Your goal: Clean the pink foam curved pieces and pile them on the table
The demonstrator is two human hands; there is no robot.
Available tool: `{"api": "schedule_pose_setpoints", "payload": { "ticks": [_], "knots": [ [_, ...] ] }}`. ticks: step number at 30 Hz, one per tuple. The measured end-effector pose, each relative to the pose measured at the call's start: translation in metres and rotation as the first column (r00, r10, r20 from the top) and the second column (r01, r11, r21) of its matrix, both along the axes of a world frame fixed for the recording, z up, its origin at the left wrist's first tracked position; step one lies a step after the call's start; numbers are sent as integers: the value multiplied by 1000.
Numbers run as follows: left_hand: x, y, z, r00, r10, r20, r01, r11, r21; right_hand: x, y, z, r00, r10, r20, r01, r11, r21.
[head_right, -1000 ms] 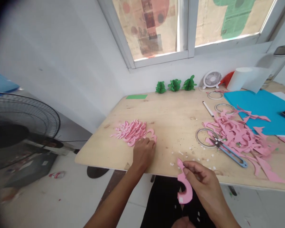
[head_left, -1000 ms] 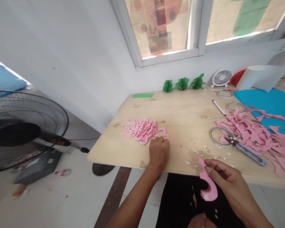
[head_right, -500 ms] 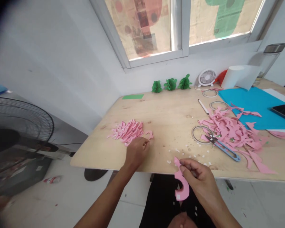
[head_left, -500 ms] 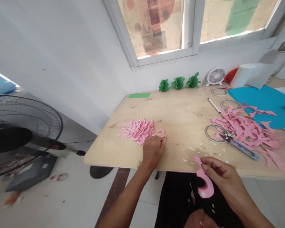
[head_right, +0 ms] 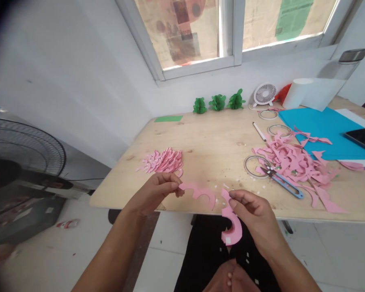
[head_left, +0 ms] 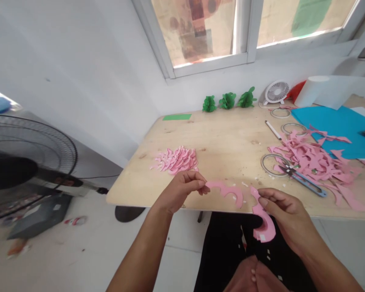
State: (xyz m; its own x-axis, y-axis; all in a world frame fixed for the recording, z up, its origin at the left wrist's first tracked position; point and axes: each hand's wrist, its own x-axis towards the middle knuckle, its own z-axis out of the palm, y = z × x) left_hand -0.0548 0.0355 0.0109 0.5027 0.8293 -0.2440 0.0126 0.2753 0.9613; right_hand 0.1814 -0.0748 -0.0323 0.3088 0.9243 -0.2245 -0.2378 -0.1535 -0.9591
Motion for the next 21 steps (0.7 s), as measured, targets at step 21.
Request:
{"api": "schedule_pose_setpoints", "payload": {
  "ticks": [21],
  "knots": [
    [25,15,-2,869,-488,-83,488,873,-17,-13,0,4,944,324,-65,-320,946,58]
  ]
}}
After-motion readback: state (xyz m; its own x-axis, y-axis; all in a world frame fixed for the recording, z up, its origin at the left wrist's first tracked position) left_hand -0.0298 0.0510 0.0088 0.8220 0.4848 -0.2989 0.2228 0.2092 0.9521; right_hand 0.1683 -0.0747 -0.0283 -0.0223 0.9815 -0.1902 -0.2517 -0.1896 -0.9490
